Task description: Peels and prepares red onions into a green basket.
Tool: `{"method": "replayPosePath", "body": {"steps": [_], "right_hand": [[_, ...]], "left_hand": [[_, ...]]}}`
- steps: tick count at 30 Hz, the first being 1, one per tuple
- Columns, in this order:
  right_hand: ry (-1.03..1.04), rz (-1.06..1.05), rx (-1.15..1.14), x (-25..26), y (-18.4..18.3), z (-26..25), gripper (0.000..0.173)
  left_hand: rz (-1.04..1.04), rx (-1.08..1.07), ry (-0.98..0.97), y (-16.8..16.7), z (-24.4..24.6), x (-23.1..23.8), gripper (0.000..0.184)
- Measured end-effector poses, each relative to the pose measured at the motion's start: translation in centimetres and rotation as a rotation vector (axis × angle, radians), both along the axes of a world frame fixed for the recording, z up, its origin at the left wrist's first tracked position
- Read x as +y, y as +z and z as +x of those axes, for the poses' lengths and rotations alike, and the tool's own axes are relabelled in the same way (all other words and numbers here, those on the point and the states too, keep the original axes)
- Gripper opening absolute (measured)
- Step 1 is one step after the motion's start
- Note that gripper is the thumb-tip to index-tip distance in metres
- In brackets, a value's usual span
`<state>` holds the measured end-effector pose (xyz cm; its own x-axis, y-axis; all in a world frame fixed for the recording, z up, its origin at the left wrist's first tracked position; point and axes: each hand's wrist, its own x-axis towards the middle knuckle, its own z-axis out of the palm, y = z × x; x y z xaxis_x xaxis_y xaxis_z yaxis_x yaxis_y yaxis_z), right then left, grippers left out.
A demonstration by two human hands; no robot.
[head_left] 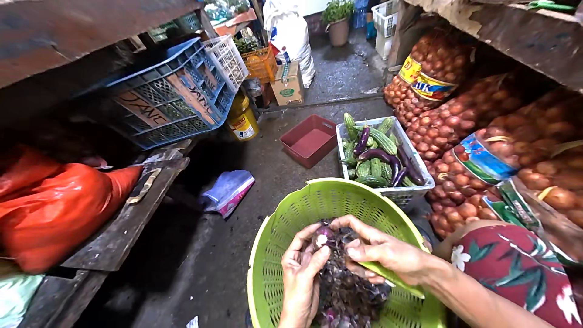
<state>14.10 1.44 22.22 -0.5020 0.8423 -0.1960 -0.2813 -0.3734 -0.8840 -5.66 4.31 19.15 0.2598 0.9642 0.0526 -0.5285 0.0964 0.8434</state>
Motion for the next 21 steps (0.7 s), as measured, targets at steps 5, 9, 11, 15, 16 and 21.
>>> {"method": "replayPosePath", "body": {"steps": [5,9,11,15,16,21], "right_hand": [[0.018,-0.020,0.022,0.0,0.2,0.6,0.040],[-0.014,-0.065,0.059,-0.1,0.2,0.7,0.036],[-0.042,-0.131,0.090,0.0,0.4,0.7,0.030],[-0.077,-0.118,0.122,-0.1,0.4,0.5,0.036],[-0.074,-0.108,0.128,-0.2,0.3,0.4,0.042],[-0.109,-0.089,0.108,-0.4,-0.1,-0.9,0.052]], "left_hand": [[-0.042,-0.050,-0.042,0.2,-0.4,0.3,0.039],[-0.051,-0.070,-0.050,0.0,-0.5,0.4,0.038],[-0.075,-0.119,-0.075,-0.1,-0.5,0.4,0.038],[-0.127,-0.090,-0.022,0.1,-0.1,0.2,0.040],[-0.127,-0.058,0.004,0.1,0.1,0.1,0.041],[0.042,0.044,0.086,-0.3,0.8,-0.3,0.047]]}}
